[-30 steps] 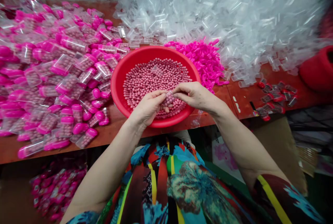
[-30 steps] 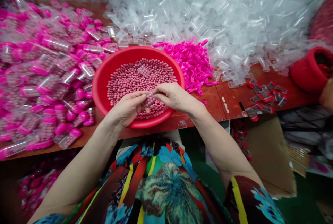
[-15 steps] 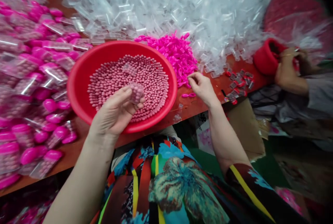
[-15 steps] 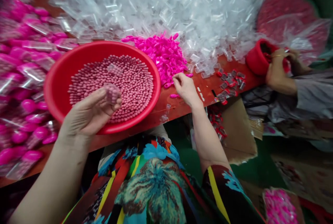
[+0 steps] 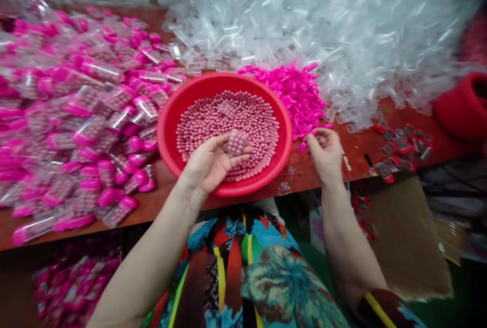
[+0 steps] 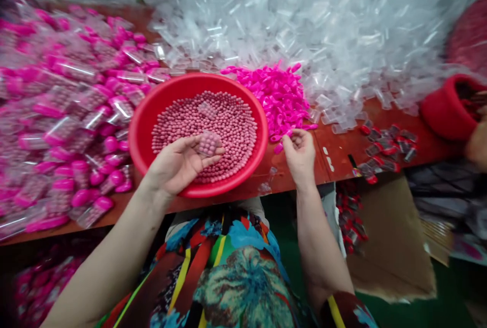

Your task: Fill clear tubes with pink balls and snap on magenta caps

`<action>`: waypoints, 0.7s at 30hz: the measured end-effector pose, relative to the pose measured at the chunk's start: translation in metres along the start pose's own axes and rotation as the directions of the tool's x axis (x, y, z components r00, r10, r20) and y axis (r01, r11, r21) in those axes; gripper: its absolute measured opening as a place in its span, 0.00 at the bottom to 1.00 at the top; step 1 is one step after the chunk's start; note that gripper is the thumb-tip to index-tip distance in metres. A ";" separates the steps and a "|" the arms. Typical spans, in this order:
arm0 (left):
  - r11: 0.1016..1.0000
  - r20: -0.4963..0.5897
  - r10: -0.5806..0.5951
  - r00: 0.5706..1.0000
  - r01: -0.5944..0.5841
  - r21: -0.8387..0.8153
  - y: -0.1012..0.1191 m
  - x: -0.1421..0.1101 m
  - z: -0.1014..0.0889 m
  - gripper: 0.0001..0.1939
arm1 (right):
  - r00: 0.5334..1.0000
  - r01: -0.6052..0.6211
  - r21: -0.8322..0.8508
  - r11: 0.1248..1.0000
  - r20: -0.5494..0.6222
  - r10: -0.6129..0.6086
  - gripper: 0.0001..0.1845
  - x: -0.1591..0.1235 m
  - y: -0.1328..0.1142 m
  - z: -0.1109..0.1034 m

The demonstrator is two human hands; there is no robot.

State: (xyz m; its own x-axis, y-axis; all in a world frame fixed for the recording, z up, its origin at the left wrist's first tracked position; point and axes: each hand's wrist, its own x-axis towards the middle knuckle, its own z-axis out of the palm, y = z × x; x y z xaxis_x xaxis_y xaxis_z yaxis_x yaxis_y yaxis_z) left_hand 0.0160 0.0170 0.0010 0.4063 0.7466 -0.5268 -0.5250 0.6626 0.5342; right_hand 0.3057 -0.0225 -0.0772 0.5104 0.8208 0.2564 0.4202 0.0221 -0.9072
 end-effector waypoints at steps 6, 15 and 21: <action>1.000 0.032 0.012 0.999 -0.012 -0.004 -0.003 -0.002 -0.005 0.12 | 0.977 0.040 0.367 0.929 0.181 -0.114 0.13 0.002 -0.088 0.063; 0.996 0.098 0.088 0.991 -0.090 0.015 -0.006 -0.003 -0.011 0.08 | 0.870 0.106 0.255 0.961 0.444 -0.213 0.06 -0.024 -0.098 0.084; 0.994 0.080 0.102 0.992 -0.105 0.028 -0.008 -0.004 -0.010 0.10 | 0.736 0.295 0.197 0.935 0.577 -0.354 0.15 -0.020 -0.112 0.077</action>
State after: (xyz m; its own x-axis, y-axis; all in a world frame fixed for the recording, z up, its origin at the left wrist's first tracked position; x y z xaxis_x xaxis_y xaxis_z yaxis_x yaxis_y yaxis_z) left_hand 0.0112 0.0077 -0.0081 0.4087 0.8128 -0.4151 -0.5433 0.5821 0.6050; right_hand 0.1911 0.0026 -0.0063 -0.2062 0.9257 0.3171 0.3960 0.3753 -0.8381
